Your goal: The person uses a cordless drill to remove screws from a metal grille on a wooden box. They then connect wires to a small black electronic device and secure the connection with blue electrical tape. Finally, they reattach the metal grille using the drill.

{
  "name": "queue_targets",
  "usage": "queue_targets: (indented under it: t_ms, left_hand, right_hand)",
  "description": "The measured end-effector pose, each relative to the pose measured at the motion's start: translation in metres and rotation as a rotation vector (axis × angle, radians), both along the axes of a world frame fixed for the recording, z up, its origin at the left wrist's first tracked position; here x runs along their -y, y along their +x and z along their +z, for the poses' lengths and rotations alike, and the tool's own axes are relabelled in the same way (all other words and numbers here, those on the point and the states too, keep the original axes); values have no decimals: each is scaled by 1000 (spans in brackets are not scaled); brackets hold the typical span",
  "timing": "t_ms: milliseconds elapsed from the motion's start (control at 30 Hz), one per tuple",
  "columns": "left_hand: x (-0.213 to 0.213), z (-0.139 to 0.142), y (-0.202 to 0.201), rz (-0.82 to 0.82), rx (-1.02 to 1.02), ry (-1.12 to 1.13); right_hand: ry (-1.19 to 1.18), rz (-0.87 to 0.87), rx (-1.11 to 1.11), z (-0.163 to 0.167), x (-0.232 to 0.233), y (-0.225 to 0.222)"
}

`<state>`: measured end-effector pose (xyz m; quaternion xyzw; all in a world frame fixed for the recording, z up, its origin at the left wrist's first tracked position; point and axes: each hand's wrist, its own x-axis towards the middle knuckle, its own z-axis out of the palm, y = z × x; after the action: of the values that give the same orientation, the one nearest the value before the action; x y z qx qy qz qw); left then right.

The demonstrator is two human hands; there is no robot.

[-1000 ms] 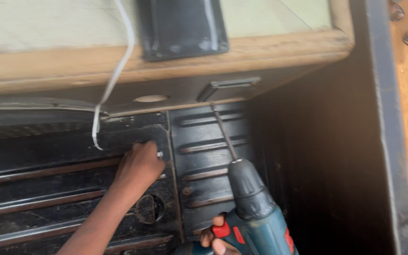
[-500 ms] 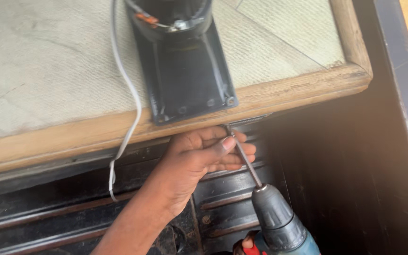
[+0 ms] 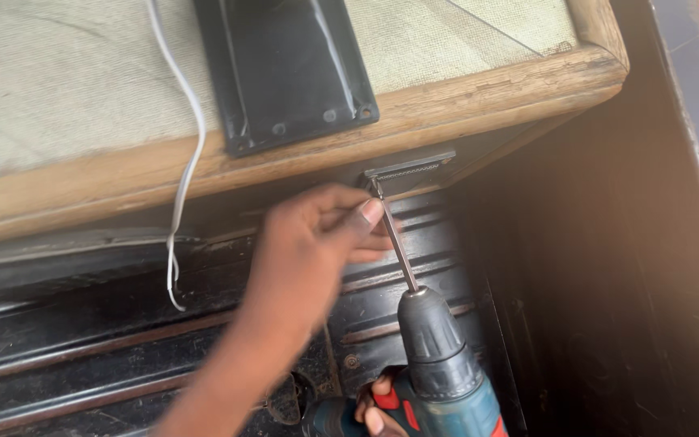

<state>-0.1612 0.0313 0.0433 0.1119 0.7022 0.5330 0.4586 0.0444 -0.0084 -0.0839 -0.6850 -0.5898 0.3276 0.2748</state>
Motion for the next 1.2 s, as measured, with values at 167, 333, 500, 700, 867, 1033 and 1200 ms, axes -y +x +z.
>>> queue_targets:
  t_ms: [167,333,500,700,867,1033,1200]
  left_hand:
    - [11,12,107,-485,-1419,288]
    - [29,-61,162,-850,-1579,467]
    - [35,-71,157,-864,-1460,706]
    - [41,-98,176,-862,-2000,231]
    - [47,-106,178,-963,-1643,516]
    - [30,-27,110,-524,-1223,666]
    - [3,-3,31,134,-493,238]
  right_hand:
    - [190,23,410,11,-5,-4]
    - [266,9,716,18,-7,-9]
    - [354,-36,1132,19,2,-11]
    - [-269,142,77,-20,-9,17]
    - [-493,251,-477,-35,-10,42]
    - [-574,164,-1135,-5,-3,13]
    - [-663,-50,-1649,14,4,2]
